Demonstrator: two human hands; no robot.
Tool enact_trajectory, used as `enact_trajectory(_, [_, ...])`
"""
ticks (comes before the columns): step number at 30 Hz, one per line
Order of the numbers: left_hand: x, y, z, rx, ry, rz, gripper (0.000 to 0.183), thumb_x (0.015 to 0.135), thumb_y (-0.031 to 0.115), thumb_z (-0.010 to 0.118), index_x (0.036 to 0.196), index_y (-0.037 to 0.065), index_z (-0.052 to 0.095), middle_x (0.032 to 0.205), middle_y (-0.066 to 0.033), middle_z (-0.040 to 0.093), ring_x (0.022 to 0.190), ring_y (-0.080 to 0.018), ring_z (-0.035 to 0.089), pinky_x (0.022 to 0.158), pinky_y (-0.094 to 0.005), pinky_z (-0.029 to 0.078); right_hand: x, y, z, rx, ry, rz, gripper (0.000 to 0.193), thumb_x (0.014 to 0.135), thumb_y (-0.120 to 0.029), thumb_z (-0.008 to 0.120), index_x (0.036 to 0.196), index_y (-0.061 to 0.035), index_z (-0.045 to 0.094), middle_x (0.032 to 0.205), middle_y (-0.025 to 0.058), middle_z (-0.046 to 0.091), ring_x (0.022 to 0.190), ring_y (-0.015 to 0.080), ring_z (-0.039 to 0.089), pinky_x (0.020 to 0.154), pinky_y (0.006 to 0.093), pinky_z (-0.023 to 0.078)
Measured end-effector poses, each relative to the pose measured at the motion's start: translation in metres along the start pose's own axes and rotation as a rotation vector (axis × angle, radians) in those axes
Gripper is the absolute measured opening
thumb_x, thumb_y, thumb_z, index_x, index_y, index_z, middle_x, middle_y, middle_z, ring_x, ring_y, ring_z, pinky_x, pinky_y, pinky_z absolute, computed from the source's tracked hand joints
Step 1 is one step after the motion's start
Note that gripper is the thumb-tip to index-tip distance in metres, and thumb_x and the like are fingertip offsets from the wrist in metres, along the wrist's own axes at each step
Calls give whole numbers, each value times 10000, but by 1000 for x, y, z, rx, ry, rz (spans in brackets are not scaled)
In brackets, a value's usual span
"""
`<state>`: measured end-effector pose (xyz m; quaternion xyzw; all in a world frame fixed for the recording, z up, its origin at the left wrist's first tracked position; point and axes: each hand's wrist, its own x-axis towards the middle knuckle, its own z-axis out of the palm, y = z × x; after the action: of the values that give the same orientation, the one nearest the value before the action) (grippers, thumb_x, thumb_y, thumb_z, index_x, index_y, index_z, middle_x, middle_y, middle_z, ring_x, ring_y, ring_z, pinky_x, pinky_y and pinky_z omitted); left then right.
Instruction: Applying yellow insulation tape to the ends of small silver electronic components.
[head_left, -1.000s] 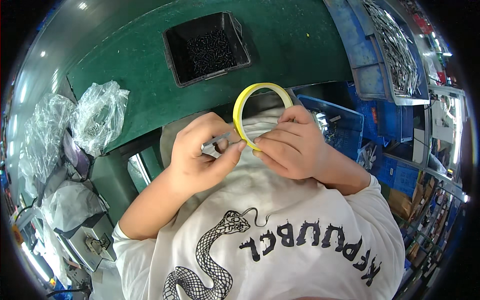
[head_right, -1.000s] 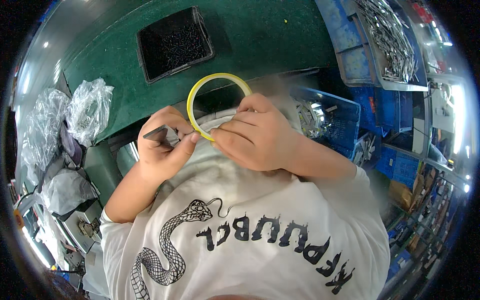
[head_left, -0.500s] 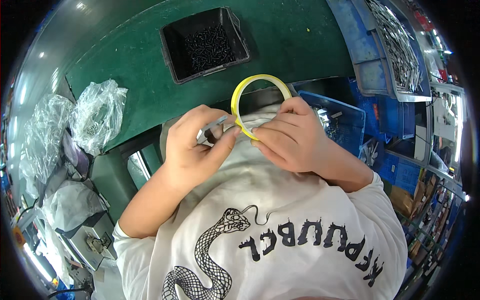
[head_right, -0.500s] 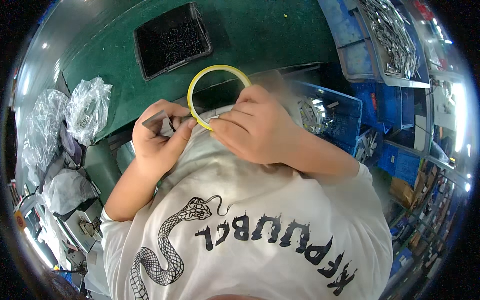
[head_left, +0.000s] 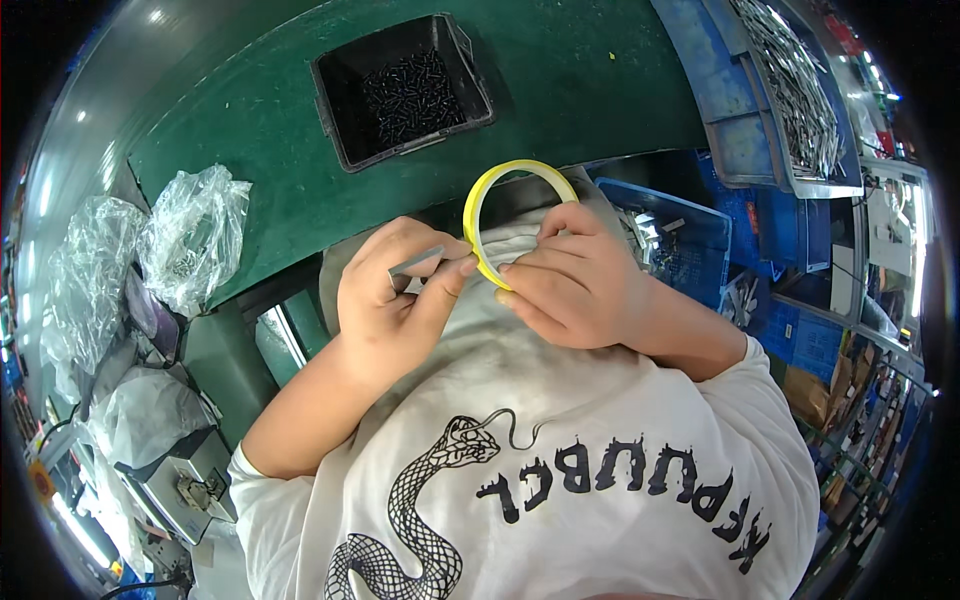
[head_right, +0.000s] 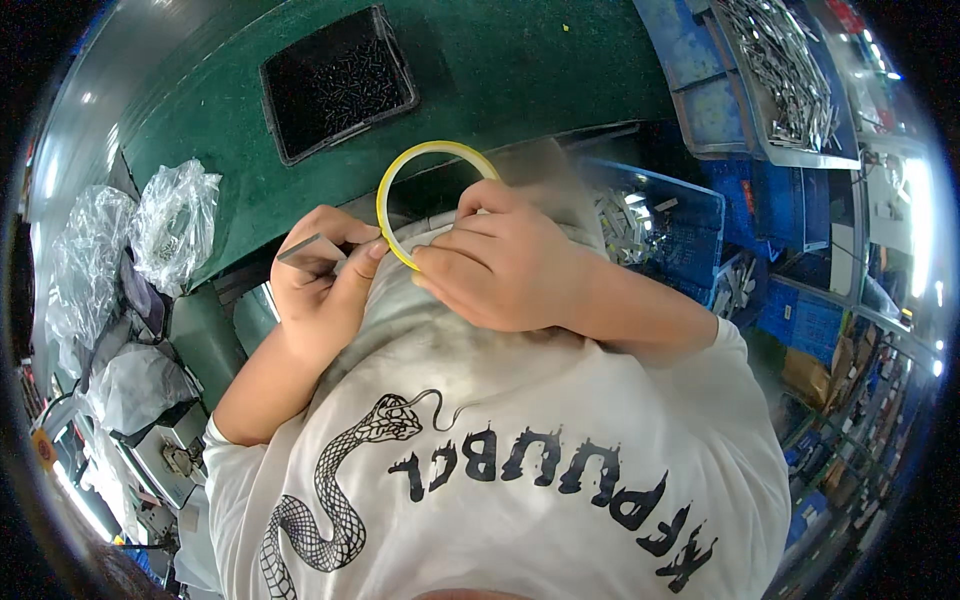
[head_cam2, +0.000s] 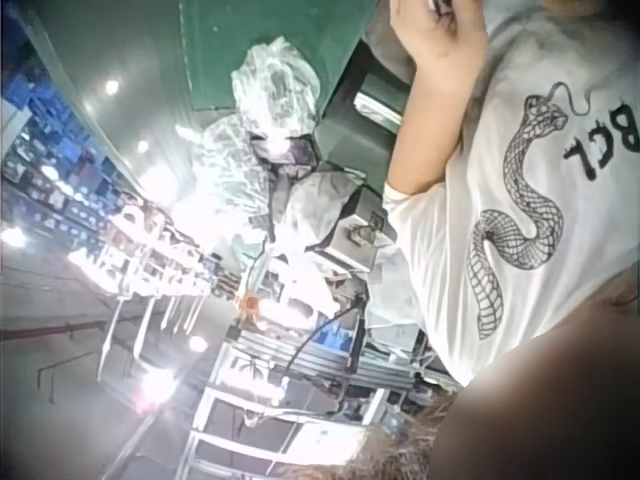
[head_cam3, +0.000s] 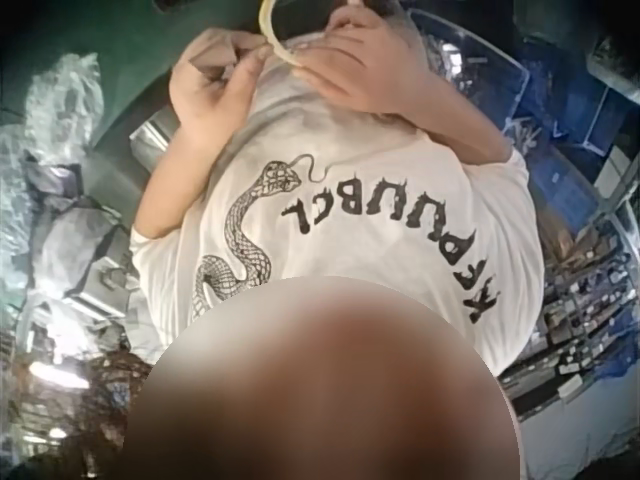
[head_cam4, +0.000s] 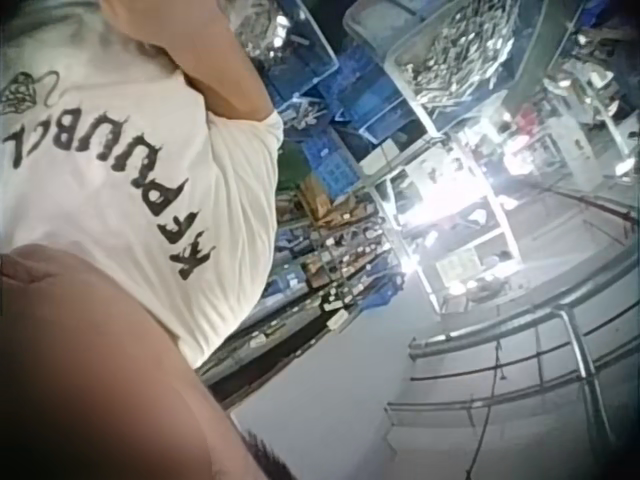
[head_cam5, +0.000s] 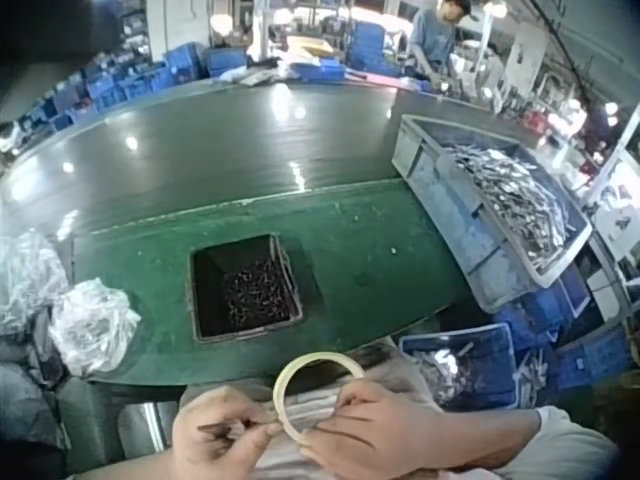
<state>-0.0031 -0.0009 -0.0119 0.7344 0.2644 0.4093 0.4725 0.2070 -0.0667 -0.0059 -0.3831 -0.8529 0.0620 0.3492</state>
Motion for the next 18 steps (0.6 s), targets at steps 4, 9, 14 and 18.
enact_trajectory(4, [-4,-5,1,15,-9,9,219,815,-100,718,983,-2,619,878,-126,662,765,-215,634,632,-273,534,1,-3,1,10,-2,36,359,752,-88,788,1058,-5,619,832,67,696,644,212,631,709,390,490])
enact_trajectory(9, [-2,-9,-2,60,-6,56,196,812,-72,735,956,4,625,855,-113,661,732,-210,633,613,-265,514,4,-4,-1,-6,13,54,354,744,-83,794,1047,-13,624,827,62,696,643,205,633,696,380,483])
enact_trajectory(14, [1,2,-4,118,71,-62,193,794,-49,753,957,7,667,839,-107,670,698,-195,649,589,-276,516,5,-2,-4,-44,31,30,355,735,-92,802,1039,-21,631,843,56,701,656,197,637,680,366,475])
enact_trajectory(18, [3,1,-9,258,-4,60,285,721,-53,769,992,10,711,840,-107,685,710,-199,673,595,-291,535,4,-3,-4,-96,14,14,355,716,-102,809,1019,-19,644,841,51,698,676,193,639,675,354,472])
